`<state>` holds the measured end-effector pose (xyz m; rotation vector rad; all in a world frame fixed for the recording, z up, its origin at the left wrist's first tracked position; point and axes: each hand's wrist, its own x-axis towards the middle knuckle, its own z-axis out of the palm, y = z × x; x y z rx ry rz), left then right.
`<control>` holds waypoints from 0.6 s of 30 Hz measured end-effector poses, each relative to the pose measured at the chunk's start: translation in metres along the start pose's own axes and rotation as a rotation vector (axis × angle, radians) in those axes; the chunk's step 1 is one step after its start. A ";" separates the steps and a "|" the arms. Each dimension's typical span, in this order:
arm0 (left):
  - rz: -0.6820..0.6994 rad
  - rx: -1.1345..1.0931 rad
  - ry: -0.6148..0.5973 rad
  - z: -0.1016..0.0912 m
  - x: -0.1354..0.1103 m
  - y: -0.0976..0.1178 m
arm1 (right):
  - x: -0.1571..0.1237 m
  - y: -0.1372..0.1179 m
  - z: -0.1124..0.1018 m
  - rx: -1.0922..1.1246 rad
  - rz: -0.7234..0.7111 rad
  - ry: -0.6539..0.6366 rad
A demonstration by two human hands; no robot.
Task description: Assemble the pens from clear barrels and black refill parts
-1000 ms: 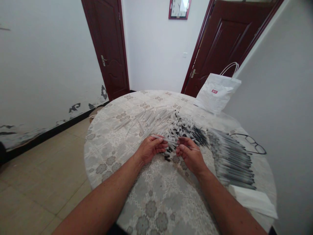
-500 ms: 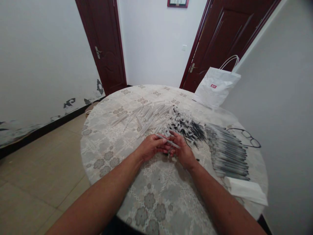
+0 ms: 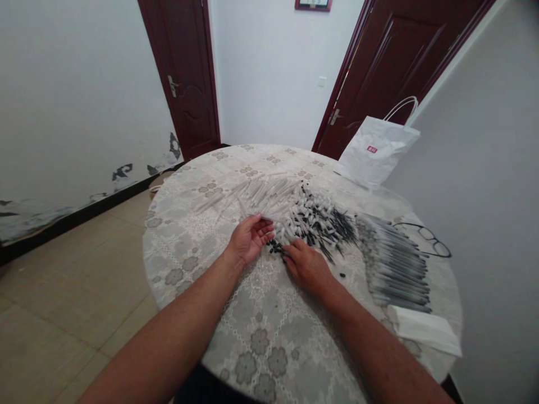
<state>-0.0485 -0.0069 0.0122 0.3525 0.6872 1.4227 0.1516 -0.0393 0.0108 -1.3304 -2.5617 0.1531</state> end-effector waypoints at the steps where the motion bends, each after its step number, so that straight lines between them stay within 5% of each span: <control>1: -0.001 0.006 -0.001 0.000 0.000 -0.001 | 0.001 -0.002 0.000 -0.032 0.014 -0.012; 18: 0.025 0.029 -0.003 0.000 -0.001 -0.001 | -0.007 0.040 -0.017 -0.150 0.153 -0.023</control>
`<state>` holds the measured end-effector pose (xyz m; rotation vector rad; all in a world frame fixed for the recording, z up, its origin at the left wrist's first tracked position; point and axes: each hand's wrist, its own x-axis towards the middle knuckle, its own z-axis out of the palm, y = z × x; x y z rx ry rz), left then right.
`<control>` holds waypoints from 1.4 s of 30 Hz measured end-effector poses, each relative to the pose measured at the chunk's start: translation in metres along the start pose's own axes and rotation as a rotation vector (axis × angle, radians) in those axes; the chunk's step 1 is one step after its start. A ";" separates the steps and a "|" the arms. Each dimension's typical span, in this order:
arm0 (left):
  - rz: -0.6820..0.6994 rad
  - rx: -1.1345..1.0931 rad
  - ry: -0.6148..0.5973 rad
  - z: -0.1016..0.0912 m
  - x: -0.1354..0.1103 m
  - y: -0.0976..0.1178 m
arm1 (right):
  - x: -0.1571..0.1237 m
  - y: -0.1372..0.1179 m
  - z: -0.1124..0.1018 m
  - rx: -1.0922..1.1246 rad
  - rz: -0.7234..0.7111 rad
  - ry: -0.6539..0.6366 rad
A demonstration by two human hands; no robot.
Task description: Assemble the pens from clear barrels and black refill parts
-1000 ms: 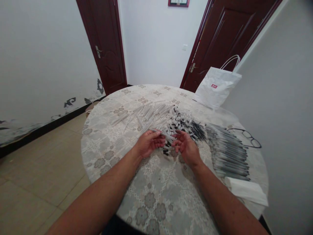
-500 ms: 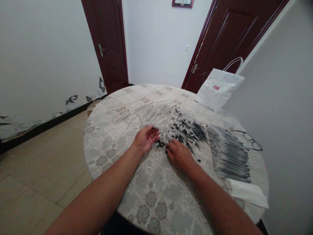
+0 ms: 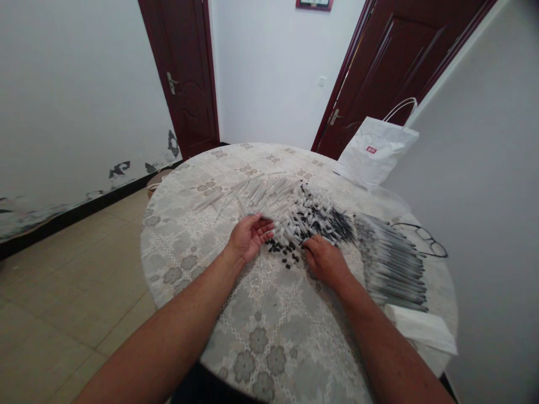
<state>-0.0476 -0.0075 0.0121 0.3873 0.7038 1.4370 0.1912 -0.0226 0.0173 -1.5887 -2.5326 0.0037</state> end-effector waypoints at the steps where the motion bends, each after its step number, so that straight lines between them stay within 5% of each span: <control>1: -0.003 -0.001 0.002 0.000 0.000 0.000 | 0.000 -0.001 0.000 0.011 -0.009 0.009; 19: 0.088 0.073 -0.006 0.005 -0.004 -0.003 | -0.002 -0.018 0.011 0.127 -0.122 -0.075; 28: 0.100 0.220 -0.092 0.020 -0.017 -0.010 | 0.002 -0.006 0.007 0.557 -0.071 0.353; 36: 0.079 0.206 -0.056 0.055 -0.032 -0.015 | 0.002 -0.014 0.005 0.902 0.040 0.471; 42: 0.085 0.140 -0.116 0.052 -0.027 -0.032 | 0.006 -0.015 0.013 1.203 0.153 0.447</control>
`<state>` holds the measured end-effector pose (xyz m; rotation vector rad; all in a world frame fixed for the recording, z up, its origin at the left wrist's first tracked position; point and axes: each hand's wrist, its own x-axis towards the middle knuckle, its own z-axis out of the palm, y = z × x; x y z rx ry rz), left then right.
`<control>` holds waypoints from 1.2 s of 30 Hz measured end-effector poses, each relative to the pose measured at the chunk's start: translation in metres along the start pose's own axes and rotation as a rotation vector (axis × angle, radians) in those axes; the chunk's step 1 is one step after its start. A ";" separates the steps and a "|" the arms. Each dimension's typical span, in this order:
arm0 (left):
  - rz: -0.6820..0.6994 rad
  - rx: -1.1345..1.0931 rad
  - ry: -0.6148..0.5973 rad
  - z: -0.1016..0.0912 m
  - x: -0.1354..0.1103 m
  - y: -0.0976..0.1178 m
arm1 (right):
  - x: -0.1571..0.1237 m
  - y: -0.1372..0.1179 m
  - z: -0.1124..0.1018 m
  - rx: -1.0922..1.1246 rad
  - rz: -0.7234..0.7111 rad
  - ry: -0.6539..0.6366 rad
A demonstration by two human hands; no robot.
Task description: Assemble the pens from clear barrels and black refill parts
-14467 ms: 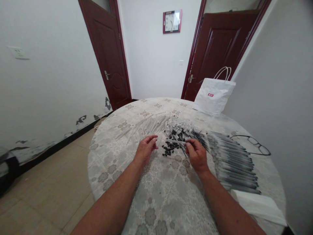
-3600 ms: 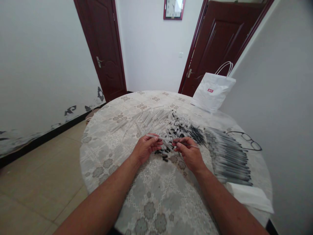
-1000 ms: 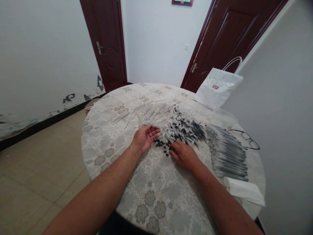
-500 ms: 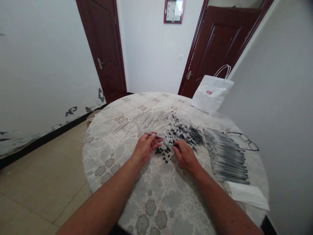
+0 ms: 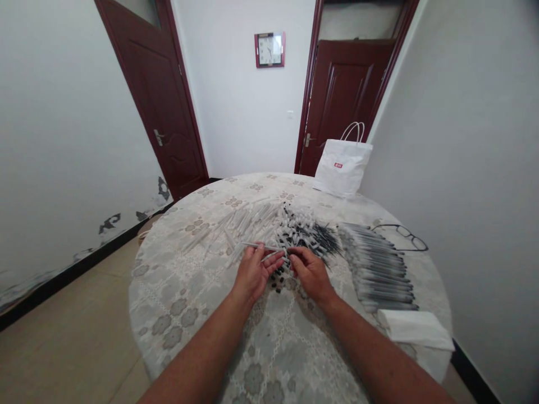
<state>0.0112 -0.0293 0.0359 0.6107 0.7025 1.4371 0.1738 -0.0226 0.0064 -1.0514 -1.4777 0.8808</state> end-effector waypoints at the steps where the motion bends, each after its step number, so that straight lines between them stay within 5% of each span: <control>1: 0.002 -0.005 -0.011 -0.002 0.001 -0.002 | 0.001 0.002 0.001 0.039 0.030 0.008; 9: 0.000 0.023 -0.054 -0.015 0.005 -0.009 | 0.002 0.002 0.003 -0.010 0.036 0.028; 27: -0.038 0.021 -0.064 -0.013 0.004 -0.014 | 0.002 0.010 0.002 -0.025 0.023 0.033; 36: -0.065 0.041 -0.061 -0.011 0.003 -0.013 | 0.003 0.002 -0.003 -0.257 -0.242 0.005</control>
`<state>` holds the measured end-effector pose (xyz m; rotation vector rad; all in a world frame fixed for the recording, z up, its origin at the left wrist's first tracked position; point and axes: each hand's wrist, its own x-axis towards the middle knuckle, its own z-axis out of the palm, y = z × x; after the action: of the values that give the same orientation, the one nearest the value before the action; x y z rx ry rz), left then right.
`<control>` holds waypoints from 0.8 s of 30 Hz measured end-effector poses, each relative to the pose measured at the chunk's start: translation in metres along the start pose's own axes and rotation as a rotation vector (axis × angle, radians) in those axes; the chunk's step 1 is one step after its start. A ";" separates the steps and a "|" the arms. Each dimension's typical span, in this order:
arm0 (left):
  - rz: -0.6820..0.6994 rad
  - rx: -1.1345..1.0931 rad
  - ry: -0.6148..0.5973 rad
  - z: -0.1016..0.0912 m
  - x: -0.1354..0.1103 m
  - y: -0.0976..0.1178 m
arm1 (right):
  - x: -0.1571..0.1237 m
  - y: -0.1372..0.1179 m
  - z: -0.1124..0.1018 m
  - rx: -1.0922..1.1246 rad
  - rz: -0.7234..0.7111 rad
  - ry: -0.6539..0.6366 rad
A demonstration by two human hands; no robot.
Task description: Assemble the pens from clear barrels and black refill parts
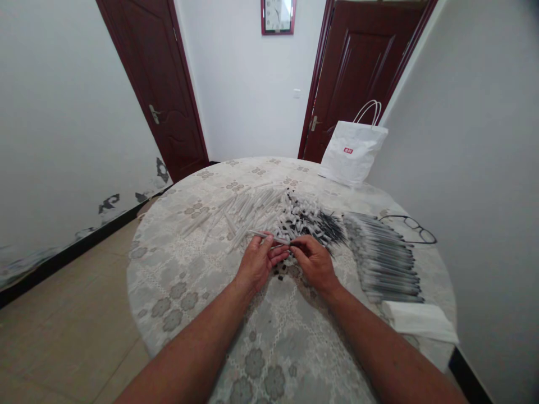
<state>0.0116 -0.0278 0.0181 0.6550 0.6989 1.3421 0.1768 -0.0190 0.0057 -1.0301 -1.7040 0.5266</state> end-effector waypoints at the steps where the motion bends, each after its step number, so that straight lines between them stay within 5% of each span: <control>1: -0.005 0.002 -0.002 0.000 0.000 0.000 | 0.000 -0.001 -0.001 -0.013 -0.004 -0.001; 17: -0.045 0.051 0.006 -0.004 0.002 -0.002 | -0.001 -0.003 -0.007 -0.097 0.090 -0.041; 24: -0.024 0.049 -0.009 -0.007 0.004 -0.004 | -0.002 -0.005 -0.006 -0.166 0.011 -0.076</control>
<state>0.0090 -0.0244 0.0102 0.6890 0.7319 1.3024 0.1807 -0.0239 0.0111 -1.1503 -1.8345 0.4412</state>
